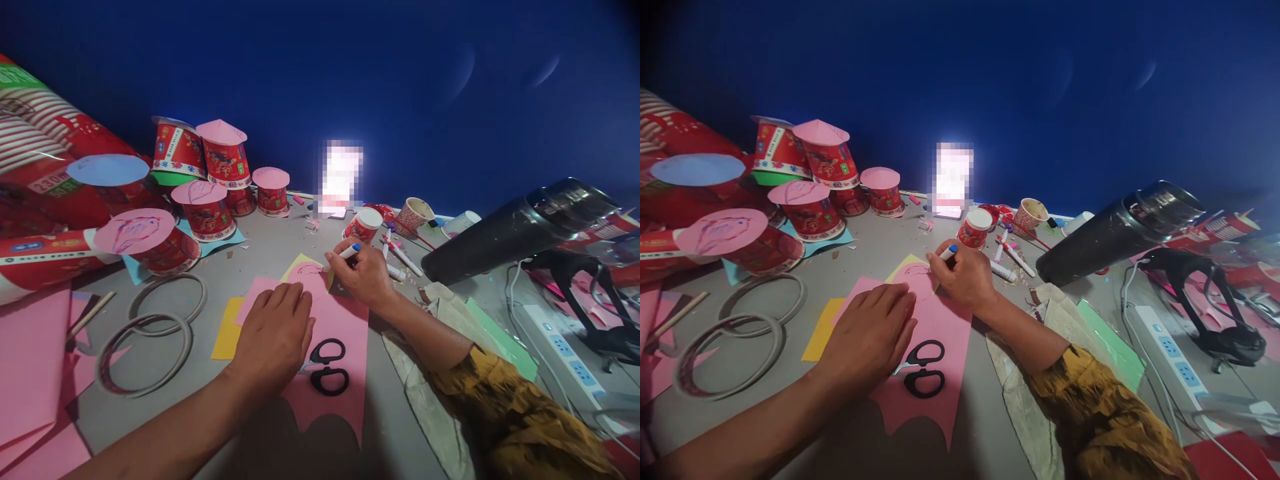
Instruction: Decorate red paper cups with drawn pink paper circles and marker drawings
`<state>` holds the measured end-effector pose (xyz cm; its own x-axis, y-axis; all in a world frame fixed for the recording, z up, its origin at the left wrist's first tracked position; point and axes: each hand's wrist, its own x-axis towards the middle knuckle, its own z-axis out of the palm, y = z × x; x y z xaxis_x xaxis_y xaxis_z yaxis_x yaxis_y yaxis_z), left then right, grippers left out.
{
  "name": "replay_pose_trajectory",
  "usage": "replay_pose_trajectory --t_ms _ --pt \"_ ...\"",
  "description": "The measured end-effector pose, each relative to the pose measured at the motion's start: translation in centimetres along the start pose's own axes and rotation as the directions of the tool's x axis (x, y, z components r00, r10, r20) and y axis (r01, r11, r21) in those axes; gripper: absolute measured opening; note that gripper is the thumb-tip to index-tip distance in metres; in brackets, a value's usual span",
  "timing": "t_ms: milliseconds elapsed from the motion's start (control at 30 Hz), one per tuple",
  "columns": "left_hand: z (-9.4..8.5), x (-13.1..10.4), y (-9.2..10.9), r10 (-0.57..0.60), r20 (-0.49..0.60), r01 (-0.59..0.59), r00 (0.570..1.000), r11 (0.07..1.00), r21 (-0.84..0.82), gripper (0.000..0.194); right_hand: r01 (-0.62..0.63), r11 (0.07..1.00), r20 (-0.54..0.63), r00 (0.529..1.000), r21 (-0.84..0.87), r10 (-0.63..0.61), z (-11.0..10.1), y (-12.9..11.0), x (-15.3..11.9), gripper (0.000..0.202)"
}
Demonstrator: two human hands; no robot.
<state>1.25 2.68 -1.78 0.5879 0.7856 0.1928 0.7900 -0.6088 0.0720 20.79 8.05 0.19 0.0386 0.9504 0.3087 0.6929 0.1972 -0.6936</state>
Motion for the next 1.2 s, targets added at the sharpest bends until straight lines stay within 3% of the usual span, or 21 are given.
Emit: replay_pose_trajectory --t_ms 200,433,667,833,1067,1200 --pt "0.16 -0.05 -0.02 0.002 -0.004 -0.002 1.000 1.000 0.008 0.027 0.019 0.998 -0.111 0.993 -0.052 -0.024 -0.25 0.10 0.14 0.023" --pt "0.18 -0.05 -0.03 0.009 -0.016 -0.009 1.000 1.000 0.013 0.025 0.040 0.998 -0.042 0.998 -0.040 -0.042 0.00 0.13 -0.07 0.026" --pt "-0.11 -0.05 0.09 -0.007 0.022 0.007 1.000 1.000 0.013 0.024 0.058 0.996 -0.118 0.991 -0.062 -0.065 -0.27 0.14 -0.07 0.026" --pt "-0.21 -0.04 0.14 -0.009 0.032 0.009 0.999 1.000 0.003 0.024 0.054 0.999 -0.079 0.995 0.000 -0.054 -0.24 -0.03 -0.21 0.023" --pt "-0.26 -0.07 0.17 -0.014 0.023 0.014 1.000 1.000 -0.016 0.026 0.047 0.994 0.072 0.996 0.095 -0.054 0.09 -0.26 -0.55 0.021" --pt "-0.25 -0.05 0.23 -0.012 0.039 0.012 0.999 1.000 -0.011 0.028 0.071 0.992 0.088 0.993 0.107 -0.080 0.31 -0.17 -0.62 0.022"
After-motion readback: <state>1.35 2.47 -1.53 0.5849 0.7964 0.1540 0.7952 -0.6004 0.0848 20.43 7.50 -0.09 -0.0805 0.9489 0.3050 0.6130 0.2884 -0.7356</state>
